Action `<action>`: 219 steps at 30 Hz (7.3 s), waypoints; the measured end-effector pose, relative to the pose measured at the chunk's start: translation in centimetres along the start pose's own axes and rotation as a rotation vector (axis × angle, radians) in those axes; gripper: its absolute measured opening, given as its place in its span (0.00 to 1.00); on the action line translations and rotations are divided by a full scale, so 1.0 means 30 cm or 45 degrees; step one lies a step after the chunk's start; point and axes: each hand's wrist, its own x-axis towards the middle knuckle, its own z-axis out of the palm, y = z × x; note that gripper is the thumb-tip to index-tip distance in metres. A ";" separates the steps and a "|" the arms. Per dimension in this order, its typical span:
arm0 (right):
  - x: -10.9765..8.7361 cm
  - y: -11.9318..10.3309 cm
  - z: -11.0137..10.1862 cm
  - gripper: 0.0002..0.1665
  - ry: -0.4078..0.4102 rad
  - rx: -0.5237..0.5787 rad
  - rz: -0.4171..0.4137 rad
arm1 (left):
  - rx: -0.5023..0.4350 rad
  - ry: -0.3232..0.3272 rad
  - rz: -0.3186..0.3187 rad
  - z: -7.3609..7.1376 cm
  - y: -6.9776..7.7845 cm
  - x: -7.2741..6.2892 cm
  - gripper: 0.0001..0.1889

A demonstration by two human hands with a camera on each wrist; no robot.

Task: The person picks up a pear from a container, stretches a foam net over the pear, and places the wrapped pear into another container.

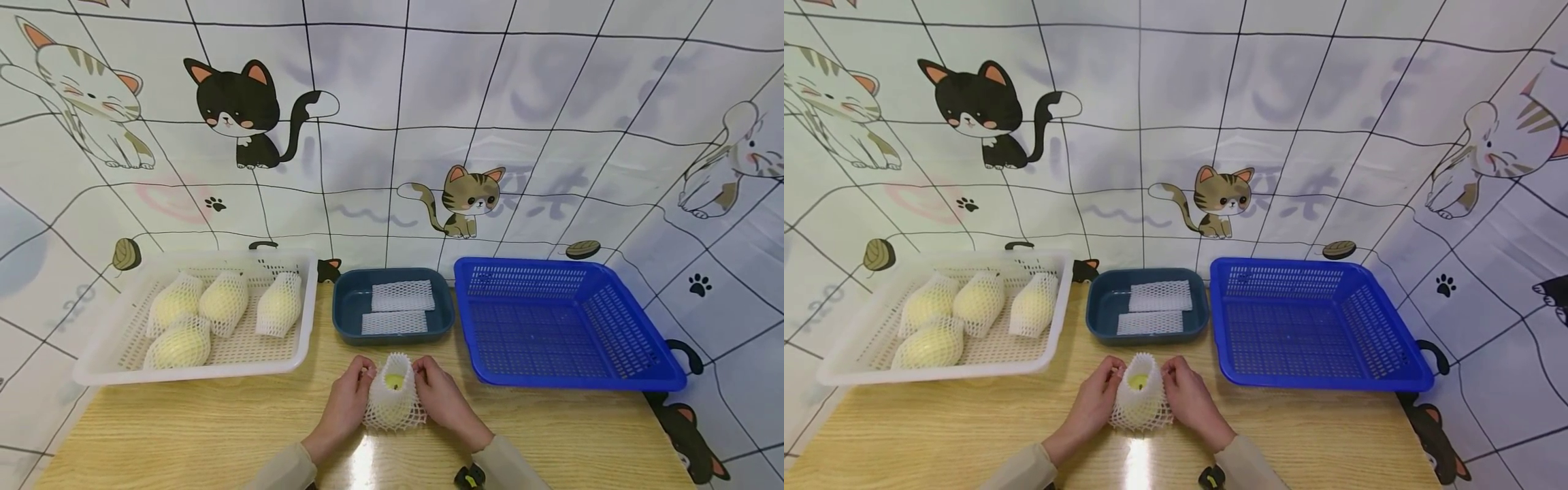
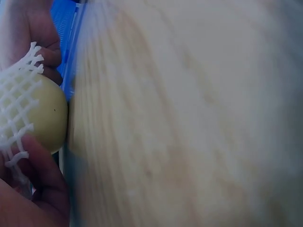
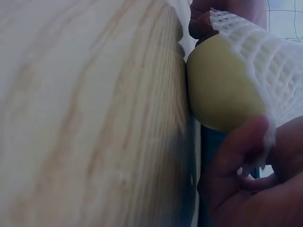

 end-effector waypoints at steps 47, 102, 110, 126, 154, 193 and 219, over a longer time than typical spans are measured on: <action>-0.027 0.013 -0.067 0.25 -0.129 -0.196 -0.184 | 0.319 -0.378 0.081 -0.089 0.023 -0.006 0.28; -0.050 0.001 -0.100 0.52 -0.433 -0.326 -0.343 | 0.025 -0.708 0.136 -0.102 0.018 0.015 0.44; -0.053 -0.016 -0.112 0.52 -0.440 -0.186 -0.264 | -0.099 -0.705 0.026 -0.111 0.019 0.007 0.50; -0.053 -0.017 -0.117 0.36 -0.369 0.412 -0.100 | -0.637 -0.573 -0.258 -0.111 0.041 0.005 0.41; -0.082 -0.043 -0.080 0.30 0.191 -0.083 -0.675 | -1.248 -0.380 -0.500 -0.045 0.074 -0.011 0.36; -0.095 -0.077 -0.063 0.07 0.279 0.265 -0.499 | -1.117 -0.231 -0.433 -0.027 0.107 -0.008 0.31; -0.058 -0.102 -0.046 0.32 0.039 0.738 0.001 | -0.807 0.030 -0.439 -0.017 0.118 -0.015 0.27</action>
